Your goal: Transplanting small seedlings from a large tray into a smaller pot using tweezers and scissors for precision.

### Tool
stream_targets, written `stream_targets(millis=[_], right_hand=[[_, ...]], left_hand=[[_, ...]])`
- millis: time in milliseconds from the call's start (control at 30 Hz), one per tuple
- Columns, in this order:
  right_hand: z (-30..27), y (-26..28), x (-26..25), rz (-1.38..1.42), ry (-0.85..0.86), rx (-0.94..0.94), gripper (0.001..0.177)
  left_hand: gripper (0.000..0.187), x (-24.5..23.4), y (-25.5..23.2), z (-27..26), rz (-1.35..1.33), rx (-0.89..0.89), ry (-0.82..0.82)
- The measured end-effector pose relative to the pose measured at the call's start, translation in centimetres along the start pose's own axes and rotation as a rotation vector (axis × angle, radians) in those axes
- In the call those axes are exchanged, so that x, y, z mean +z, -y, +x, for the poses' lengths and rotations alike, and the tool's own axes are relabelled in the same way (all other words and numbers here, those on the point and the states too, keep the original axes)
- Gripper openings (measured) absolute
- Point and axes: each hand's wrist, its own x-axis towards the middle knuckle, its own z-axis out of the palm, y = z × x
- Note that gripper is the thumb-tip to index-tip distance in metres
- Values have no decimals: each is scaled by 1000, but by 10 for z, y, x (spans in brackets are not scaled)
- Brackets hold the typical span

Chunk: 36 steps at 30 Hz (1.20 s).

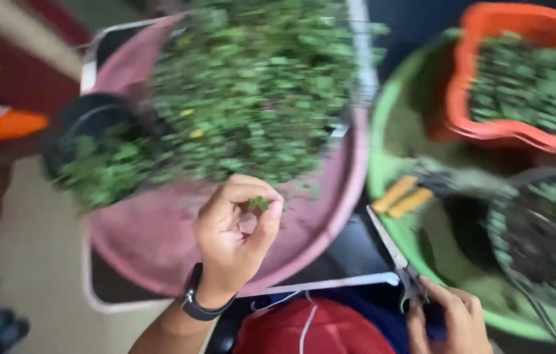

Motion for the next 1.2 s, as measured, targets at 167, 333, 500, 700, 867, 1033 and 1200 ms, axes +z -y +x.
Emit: stream_targets(millis=[167,333,500,700,867,1033,1200], right_hand=[[-27,-43,-20,-117,-114,31,36],[-33,-64,-30,-40,-77,9,48],[-14,-51,-42,-121,-35,-251,70],[-6,-64,-55,-140,73,-247,70],[-25,-93,-61,-109,-125,-112,68],[-6,-127,-84,-166,-310,50,51],[12,-138,-89,31,-107,68,25]], left_hand=[[4,68,-13,-2,-44,29,284],[9,115,-20,-15,-87,33,455],[6,142,-25,-17,-10,72,467],[3,164,-31,-11,31,82,486],[4,177,-29,-8,32,97,519],[6,183,-25,-10,57,56,544],[8,189,-27,-7,37,64,510]])
